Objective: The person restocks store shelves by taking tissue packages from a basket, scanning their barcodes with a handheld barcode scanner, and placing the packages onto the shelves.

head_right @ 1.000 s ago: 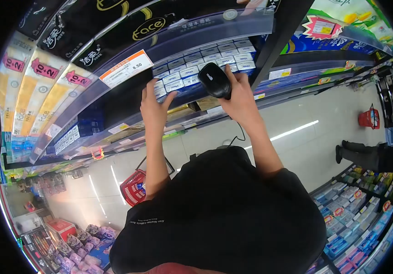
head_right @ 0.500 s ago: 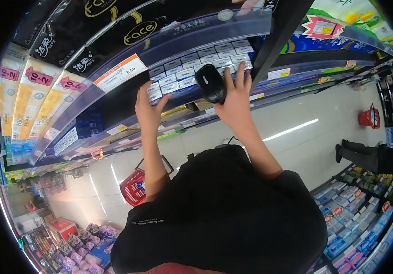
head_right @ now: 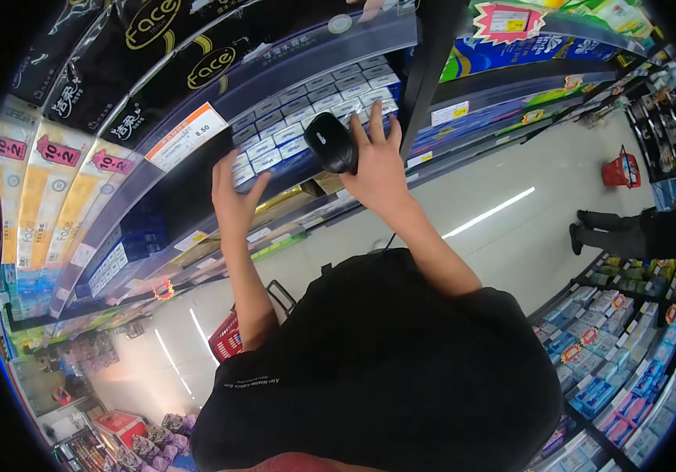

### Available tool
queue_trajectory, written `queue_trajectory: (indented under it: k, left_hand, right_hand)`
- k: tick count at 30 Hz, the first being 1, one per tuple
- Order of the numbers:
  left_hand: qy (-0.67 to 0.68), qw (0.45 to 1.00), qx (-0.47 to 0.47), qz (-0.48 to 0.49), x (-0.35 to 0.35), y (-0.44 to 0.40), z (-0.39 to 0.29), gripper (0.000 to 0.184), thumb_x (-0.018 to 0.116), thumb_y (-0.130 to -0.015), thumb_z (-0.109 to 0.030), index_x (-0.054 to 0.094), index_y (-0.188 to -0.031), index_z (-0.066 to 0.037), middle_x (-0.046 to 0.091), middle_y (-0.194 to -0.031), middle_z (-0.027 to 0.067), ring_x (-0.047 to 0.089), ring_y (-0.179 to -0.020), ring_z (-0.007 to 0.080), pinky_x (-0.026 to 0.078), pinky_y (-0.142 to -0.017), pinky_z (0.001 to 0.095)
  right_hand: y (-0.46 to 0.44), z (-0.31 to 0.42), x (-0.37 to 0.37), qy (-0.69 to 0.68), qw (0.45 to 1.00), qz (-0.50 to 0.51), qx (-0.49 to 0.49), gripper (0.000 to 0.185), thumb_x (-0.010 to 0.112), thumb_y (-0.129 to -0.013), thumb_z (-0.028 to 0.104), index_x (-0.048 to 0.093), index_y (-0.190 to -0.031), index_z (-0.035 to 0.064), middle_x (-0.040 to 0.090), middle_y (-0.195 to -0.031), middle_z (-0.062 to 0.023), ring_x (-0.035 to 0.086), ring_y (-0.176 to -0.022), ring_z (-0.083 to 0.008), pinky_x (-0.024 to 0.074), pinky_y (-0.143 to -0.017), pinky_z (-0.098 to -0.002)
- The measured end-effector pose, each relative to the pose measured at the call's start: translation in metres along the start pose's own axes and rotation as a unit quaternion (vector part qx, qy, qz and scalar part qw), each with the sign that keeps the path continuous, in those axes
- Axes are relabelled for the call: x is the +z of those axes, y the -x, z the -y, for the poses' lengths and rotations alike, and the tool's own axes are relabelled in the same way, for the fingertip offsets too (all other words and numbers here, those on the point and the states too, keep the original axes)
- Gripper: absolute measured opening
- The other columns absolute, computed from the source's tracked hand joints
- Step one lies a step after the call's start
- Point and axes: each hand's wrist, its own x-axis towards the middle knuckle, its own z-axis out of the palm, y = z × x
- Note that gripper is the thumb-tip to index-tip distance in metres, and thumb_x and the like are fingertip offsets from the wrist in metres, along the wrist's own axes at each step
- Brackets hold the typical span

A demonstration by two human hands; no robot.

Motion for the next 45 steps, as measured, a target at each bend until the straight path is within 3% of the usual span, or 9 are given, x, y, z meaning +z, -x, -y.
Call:
queue_trajectory:
  k: [4, 9, 16, 21, 30, 35, 38, 41, 45]
  left_hand:
    - [0.016, 0.998, -0.038, 0.036, 0.0, 0.002, 0.006, 0.063, 0.085, -0.072, -0.024, 0.059, -0.128, -0.011, 0.058, -0.129, 0.0187, 0.063, -0.11, 0.0376, 0.053, -0.088, 0.0417]
    - [0.025, 0.999, -0.031, 0.011, 0.01, 0.006, 0.014, 0.062, 0.086, -0.072, -0.022, 0.06, -0.126, -0.009, 0.061, -0.125, 0.0187, 0.065, -0.107, 0.036, 0.053, -0.088, 0.0398]
    - [0.119, 0.992, -0.044, -0.007, 0.011, 0.01, 0.024, 0.063, 0.087, -0.071, -0.016, 0.059, -0.127, -0.005, 0.066, -0.122, 0.0168, 0.067, -0.109, 0.03, 0.052, -0.092, 0.0355]
    - [0.134, 0.99, -0.04, 0.0, 0.005, 0.01, 0.025, 0.071, 0.086, -0.071, -0.02, 0.054, -0.132, -0.005, 0.064, -0.123, 0.019, 0.064, -0.11, 0.0358, 0.052, -0.094, 0.0395]
    - [0.219, 0.971, -0.092, 0.034, 0.006, 0.01, 0.034, 0.088, 0.085, -0.071, -0.013, 0.035, -0.142, 0.0, 0.061, -0.124, 0.0242, 0.061, -0.115, 0.0384, 0.048, -0.099, 0.0402]
    - [0.224, 0.97, -0.096, -0.002, 0.018, 0.012, 0.027, 0.1, 0.085, -0.07, -0.009, 0.022, -0.146, 0.008, 0.043, -0.14, 0.0295, 0.046, -0.13, 0.0408, 0.038, -0.11, 0.0409]
    - [0.206, 0.972, -0.11, 0.002, 0.018, 0.01, 0.023, 0.106, 0.085, -0.069, -0.009, 0.018, -0.148, 0.008, 0.036, -0.145, 0.0301, 0.042, -0.134, 0.0412, 0.035, -0.112, 0.0401]
    - [0.197, 0.976, -0.097, -0.008, 0.018, 0.011, 0.027, 0.108, 0.087, -0.069, -0.014, 0.018, -0.15, 0.006, 0.041, -0.144, 0.0279, 0.046, -0.133, 0.0387, 0.039, -0.109, 0.0397]
    - [0.197, 0.976, -0.089, -0.011, 0.019, 0.011, 0.03, 0.11, 0.088, -0.067, -0.014, 0.019, -0.151, 0.005, 0.039, -0.148, 0.027, 0.045, -0.134, 0.0382, 0.038, -0.11, 0.0388]
  right_hand:
    - [-0.01, 0.004, -0.03, 0.007, 0.997, 0.077, 0.012, 0.067, 0.076, -0.067, 0.014, 0.058, -0.129, 0.0008, 0.038, -0.147, -0.032, 0.043, -0.126, -0.051, 0.0434, -0.105, -0.0456]
    - [-0.065, 0.019, -0.036, -0.108, 0.994, 0.002, -0.033, 0.038, 0.07, -0.07, 0.014, 0.066, -0.104, -0.0021, 0.058, -0.128, -0.0283, 0.05, -0.119, -0.0457, 0.043, -0.103, -0.0472]
    - [-0.162, -0.079, 0.038, -0.068, 0.991, 0.112, -0.015, 0.071, 0.077, -0.072, 0.046, 0.058, -0.131, 0.0106, 0.051, -0.142, -0.0202, 0.048, -0.129, -0.039, 0.0373, -0.108, -0.0429]
    - [-0.154, -0.062, 0.011, -0.268, 0.949, 0.106, 0.127, 0.028, 0.063, -0.089, 0.028, 0.072, -0.095, 0.0028, 0.073, -0.089, -0.0072, 0.066, -0.09, -0.0164, 0.0485, -0.087, -0.0305]
    - [-0.149, -0.038, 0.01, -0.31, 0.933, 0.099, 0.157, 0.023, 0.066, -0.085, 0.016, 0.071, -0.103, 0.0034, 0.072, -0.097, -0.0076, 0.066, -0.093, -0.0179, 0.0486, -0.089, -0.0308]
    - [-0.146, -0.036, 0.01, -0.311, 0.925, 0.128, 0.177, 0.028, 0.064, -0.087, 0.013, 0.069, -0.112, 0.0034, 0.073, -0.099, -0.0086, 0.067, -0.101, -0.0186, 0.0466, -0.097, -0.0323]
    - [-0.149, -0.045, 0.005, -0.336, 0.912, 0.156, 0.175, 0.038, 0.069, -0.086, 0.02, 0.066, -0.119, 0.0012, 0.068, -0.116, -0.0103, 0.062, -0.108, -0.02, 0.046, -0.097, -0.0324]
    - [-0.166, -0.063, 0.004, -0.26, 0.945, 0.057, 0.189, 0.056, 0.065, -0.094, 0.031, 0.048, -0.141, 0.0055, 0.046, -0.146, -0.0087, 0.045, -0.13, -0.0202, 0.0374, -0.108, -0.0341]
    - [-0.194, -0.097, 0.023, -0.193, 0.969, 0.002, 0.156, 0.056, 0.064, -0.095, 0.031, 0.047, -0.142, 0.0061, 0.048, -0.144, -0.0074, 0.045, -0.13, -0.0195, 0.0368, -0.108, -0.0341]
